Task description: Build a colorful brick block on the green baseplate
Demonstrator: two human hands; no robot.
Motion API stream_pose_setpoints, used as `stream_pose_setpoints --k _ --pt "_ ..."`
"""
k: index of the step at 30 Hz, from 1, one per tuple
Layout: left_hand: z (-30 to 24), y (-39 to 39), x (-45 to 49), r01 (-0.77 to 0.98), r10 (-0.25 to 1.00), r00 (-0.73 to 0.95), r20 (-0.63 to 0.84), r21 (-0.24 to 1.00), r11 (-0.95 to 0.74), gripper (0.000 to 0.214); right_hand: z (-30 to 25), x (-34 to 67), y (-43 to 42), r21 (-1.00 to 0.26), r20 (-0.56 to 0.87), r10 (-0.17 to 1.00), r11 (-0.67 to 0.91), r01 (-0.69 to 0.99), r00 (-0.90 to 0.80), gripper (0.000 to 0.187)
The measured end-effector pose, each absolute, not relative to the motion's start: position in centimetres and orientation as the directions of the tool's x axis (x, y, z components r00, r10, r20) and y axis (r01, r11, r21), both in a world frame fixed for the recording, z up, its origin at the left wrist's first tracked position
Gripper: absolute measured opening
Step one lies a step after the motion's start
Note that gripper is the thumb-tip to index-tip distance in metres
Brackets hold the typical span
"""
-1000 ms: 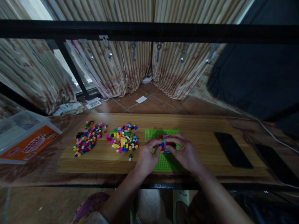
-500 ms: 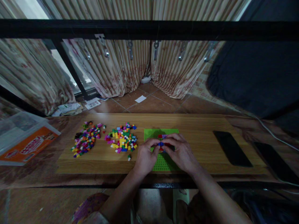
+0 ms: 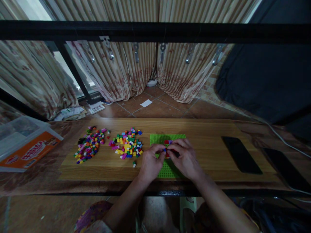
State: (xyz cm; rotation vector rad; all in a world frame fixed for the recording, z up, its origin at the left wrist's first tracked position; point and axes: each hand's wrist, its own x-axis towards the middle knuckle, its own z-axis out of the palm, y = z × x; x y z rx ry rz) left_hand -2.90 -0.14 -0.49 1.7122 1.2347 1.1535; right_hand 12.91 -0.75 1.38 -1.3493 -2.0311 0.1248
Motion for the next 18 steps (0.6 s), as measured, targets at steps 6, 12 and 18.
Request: stream_pose_setpoints --k 6,12,18 --pt "-0.6 -0.3 -2.8 0.316 0.952 0.144 0.269 0.899 -0.302 0.019 1.5 12.9 -0.9 -0.467 0.497 0.845 0.452 0.76 -0.197 0.013" --pt "-0.2 -0.3 -2.7 0.315 0.949 0.149 0.278 0.896 -0.312 0.019 1.8 13.2 -1.0 -0.536 0.455 0.873 0.428 0.728 -0.178 0.015" --pt "-0.4 -0.5 -2.3 0.33 0.952 0.139 0.272 0.894 -0.303 0.015 1.7 13.9 -1.1 -0.537 0.438 0.876 0.434 0.723 -0.201 0.015"
